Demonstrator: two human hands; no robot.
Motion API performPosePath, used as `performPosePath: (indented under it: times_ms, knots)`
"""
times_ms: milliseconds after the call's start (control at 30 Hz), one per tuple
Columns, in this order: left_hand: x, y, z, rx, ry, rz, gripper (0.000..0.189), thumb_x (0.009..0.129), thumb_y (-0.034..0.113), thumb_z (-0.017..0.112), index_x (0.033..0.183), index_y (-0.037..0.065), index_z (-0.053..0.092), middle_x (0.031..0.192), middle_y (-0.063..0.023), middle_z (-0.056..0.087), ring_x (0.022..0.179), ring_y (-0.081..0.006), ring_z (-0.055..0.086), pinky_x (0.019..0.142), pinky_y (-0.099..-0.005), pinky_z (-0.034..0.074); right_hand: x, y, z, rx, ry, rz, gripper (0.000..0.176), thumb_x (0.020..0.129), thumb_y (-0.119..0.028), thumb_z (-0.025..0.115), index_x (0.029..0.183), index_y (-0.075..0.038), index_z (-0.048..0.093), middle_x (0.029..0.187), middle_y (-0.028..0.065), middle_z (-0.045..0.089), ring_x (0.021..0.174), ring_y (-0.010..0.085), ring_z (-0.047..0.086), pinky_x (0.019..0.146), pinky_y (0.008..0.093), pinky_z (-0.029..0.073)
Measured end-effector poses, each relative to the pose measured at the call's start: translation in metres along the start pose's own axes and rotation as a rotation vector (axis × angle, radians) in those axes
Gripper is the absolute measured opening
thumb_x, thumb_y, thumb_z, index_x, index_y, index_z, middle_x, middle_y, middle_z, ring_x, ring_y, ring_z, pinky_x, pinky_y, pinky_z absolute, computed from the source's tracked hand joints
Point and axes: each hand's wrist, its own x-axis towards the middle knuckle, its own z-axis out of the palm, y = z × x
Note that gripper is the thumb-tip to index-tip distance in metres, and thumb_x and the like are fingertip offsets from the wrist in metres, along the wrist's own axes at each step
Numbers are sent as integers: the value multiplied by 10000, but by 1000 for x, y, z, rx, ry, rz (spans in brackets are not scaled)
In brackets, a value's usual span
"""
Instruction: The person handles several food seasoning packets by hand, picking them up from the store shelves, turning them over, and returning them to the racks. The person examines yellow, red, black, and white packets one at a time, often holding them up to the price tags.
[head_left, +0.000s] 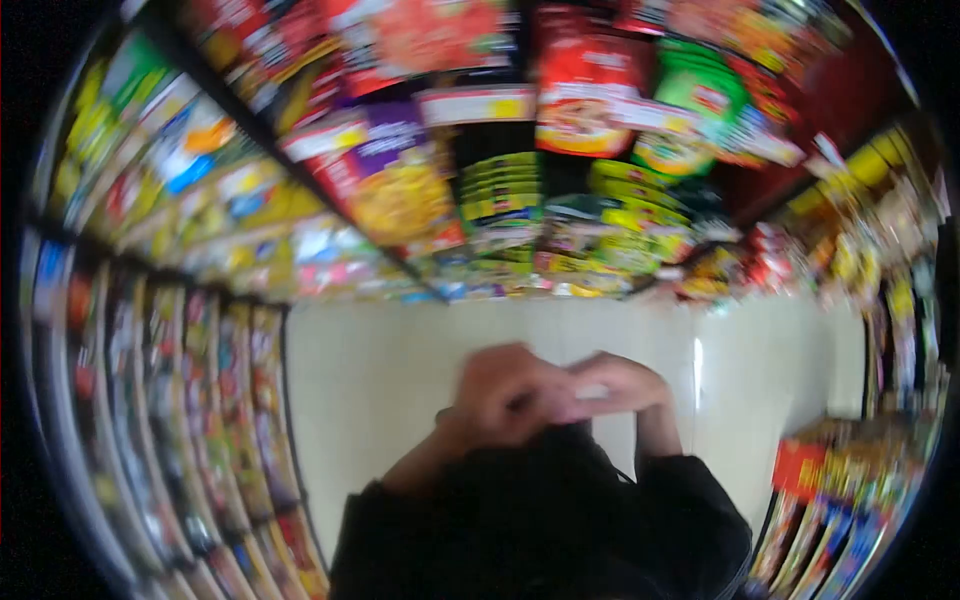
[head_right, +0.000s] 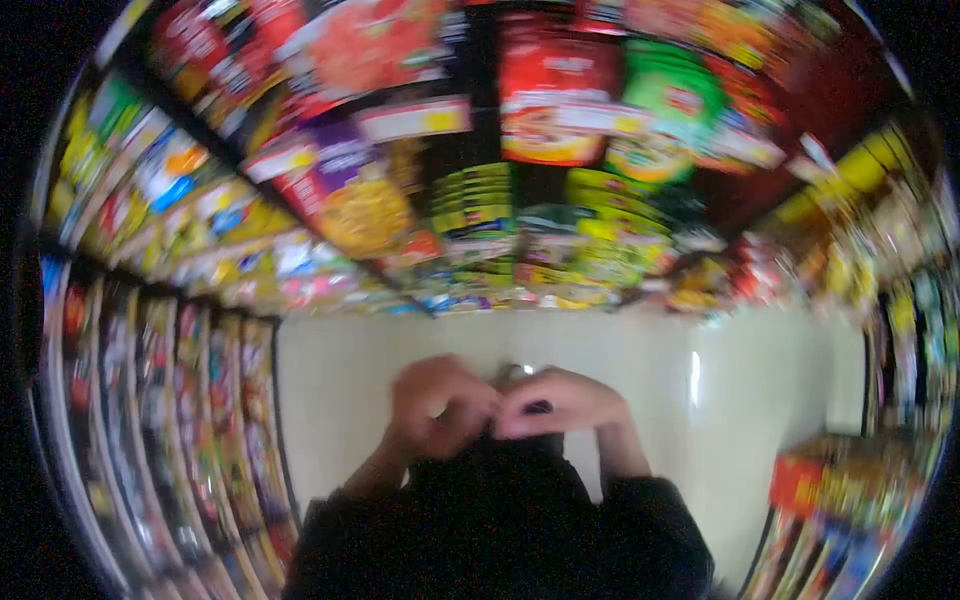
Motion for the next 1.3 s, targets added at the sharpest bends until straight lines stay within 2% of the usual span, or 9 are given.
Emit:
performPosePath:
  times_ms: [133,300,400,600,800,900,1033,1167,1300]
  knots:
    - [53,59,45,-464,-128,403,100,966,123,659,1023,77,728,843,-37,707,762,-210,689,682,-323,551,4,18,-31,255,26,-202,82,894,-56,734,927,19,729,929,127,723,836,220,668,728,333,515]
    - [72,65,79,-940,-453,378,213,1021,272,618,1139,127,721,1056,-94,697,942,-268,648,786,-406,497,25,44,-23,371,315,-157,221,945,-195,686,899,21,674,815,111,646,736,198,586,650,305,455]
    - [75,62,82,-1052,-566,344,217,1015,260,623,1095,78,712,1026,-108,684,941,-299,635,782,-403,493,25,53,-25,388,322,-107,227,971,-208,660,930,15,650,836,104,622,739,182,584,656,293,459]
    - [85,73,76,-1033,-272,392,175,980,202,644,1034,35,656,866,-135,617,862,-338,623,764,-426,490,35,58,-15,309,410,13,225,968,-201,665,935,21,648,866,91,599,745,165,588,669,280,465]
    - [71,63,60,-986,-613,629,189,1027,187,568,1015,9,632,891,-183,613,848,-383,602,758,-449,481,68,60,17,388,553,0,195,974,-176,651,955,18,645,880,92,599,745,162,583,681,281,463]
    - [59,60,10,-1166,-516,471,246,1052,232,548,1019,3,632,896,-170,627,836,-353,614,743,-437,480,93,63,30,387,591,-9,185,979,-164,641,961,20,643,884,93,599,750,167,587,682,286,466]
    - [50,36,-50,-1223,-804,198,247,1054,287,579,1024,53,653,943,-164,662,853,-271,640,767,-436,490,127,60,44,362,620,-4,171,976,-150,636,967,21,644,885,92,600,753,172,591,684,288,468]
    - [15,10,-67,-1371,-661,73,152,978,180,679,973,32,712,834,-41,741,661,-92,669,585,-244,489,155,53,56,302,632,2,188,969,-165,637,957,23,637,875,97,596,740,169,579,674,286,458]
    - [-11,-21,-78,-1359,-772,-45,167,981,158,666,993,-5,697,900,-66,752,730,-116,698,652,-249,533,175,37,62,262,652,-92,250,951,-218,653,922,28,619,836,107,578,705,173,547,644,299,439]
